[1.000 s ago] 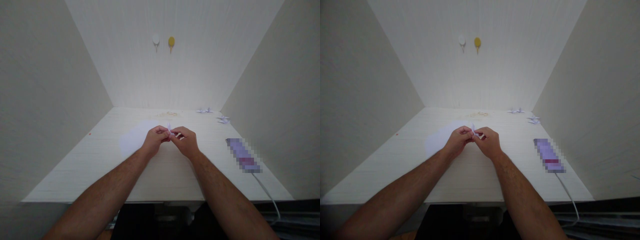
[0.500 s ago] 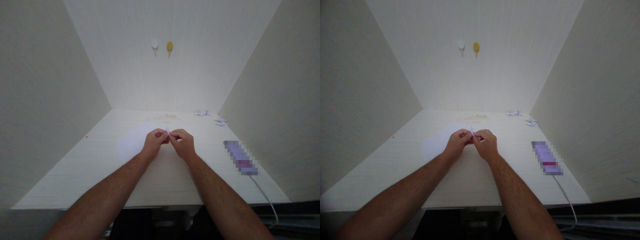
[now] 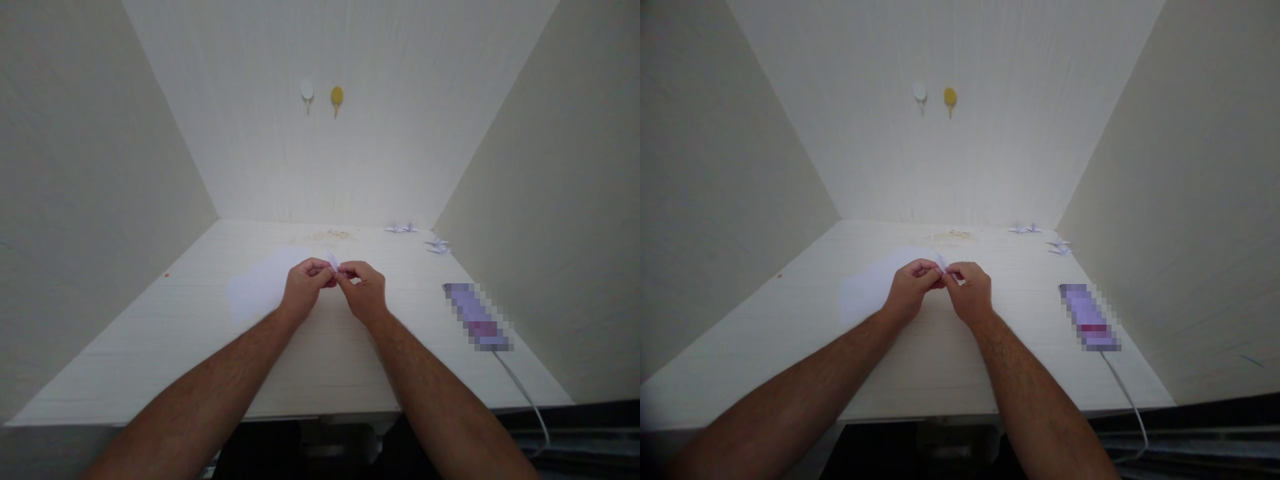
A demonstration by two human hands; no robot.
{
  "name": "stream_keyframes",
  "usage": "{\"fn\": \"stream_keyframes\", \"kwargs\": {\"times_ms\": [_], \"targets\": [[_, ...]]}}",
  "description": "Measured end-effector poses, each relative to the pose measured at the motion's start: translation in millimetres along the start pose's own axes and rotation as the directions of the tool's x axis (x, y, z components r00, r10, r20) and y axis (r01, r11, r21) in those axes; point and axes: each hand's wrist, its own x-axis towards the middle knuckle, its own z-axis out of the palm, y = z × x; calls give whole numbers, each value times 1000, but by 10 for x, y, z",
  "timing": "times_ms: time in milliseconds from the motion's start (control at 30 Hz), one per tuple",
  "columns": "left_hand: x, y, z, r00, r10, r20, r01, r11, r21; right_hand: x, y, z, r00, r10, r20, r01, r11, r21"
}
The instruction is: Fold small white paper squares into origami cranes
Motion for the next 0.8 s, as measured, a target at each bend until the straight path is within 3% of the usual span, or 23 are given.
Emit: {"fn": "stream_keyframes", "kwargs": {"times_ms": [567,800], "targets": [[5,26,-20,997,74,34,-77,993,93,25,-19,-21,998,-12,56,8,998,62],[1,41,-32,993,95,73,-106,981,164,30,-23,-17,994,95,63,-101,988,114]]}}
